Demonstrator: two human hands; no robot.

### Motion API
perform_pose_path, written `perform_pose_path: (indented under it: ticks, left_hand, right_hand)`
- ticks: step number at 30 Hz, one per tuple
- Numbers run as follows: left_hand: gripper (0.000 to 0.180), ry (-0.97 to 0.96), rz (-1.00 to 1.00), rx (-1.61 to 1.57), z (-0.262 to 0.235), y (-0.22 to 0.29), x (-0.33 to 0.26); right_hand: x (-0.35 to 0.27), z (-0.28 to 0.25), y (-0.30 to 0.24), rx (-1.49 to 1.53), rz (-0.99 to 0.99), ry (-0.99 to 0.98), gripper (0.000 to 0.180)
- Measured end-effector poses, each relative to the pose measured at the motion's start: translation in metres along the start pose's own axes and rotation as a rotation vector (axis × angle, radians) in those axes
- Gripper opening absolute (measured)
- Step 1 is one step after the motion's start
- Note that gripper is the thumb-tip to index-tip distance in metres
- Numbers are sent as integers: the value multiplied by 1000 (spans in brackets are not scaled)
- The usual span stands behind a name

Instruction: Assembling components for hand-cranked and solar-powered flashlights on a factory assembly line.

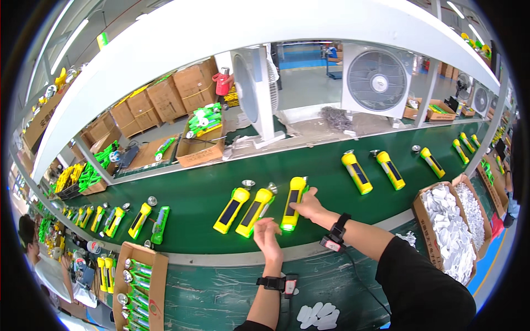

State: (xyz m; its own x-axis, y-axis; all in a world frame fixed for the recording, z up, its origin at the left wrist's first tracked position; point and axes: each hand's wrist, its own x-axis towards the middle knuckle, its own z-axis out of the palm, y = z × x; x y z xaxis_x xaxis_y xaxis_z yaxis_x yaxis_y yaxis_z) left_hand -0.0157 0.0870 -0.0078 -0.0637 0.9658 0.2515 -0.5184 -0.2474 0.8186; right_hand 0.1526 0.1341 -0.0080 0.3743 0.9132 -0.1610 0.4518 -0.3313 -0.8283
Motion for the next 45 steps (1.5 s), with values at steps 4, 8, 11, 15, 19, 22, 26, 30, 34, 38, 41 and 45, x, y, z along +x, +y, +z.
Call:
perform_pose_path:
  ticks: [4, 8, 11, 15, 19, 22, 26, 30, 34, 38, 41, 45]
  left_hand:
    - [14, 70, 22, 64, 4, 1, -3]
    - [19, 86, 41, 102, -4, -6, -1]
    - [23, 22, -6, 73, 0, -15, 0]
    - [52, -198, -510, -307, -2, -6, -5]
    - [53, -283, -752, -466, 20, -4, -16]
    - [50, -309, -719, -401, 13, -11, -17]
    - [48, -375, -678, -456, 22, 1, -17]
    - [48, -427, -644, -502, 14, 3, -15]
    - [47, -469, -612, -457, 20, 13, -16]
    - [49, -405, -670, -583, 13, 0, -16]
    - [52, -373, -588, -438, 25, -7, -17]
    - [54, -412, -531, -512, 14, 2, -7]
  right_hand:
    - [-2, 12, -5, 202, 31, 44, 79]
    - [-28, 0, -17, 487, 39, 2, 72]
    - [-59, -21, -27, 632, 40, -82, 65]
    - [-102, -18, -48, 509, -117, -153, 50]
    - [-107, -11, -16, 461, -302, 33, 48]
    - [-116, -14, -15, 381, -333, 32, 40]
    - [-123, -11, -8, 199, -393, 118, 45]
    - [-140, -18, -21, 58, -454, 75, 58]
    - [-142, -20, -17, 298, -362, 17, 54]
    - [-148, -30, -26, 447, -214, -107, 49]
    - [-138, -39, -13, 714, -265, -177, 45]
    - [-130, -42, -22, 767, -116, -335, 48]
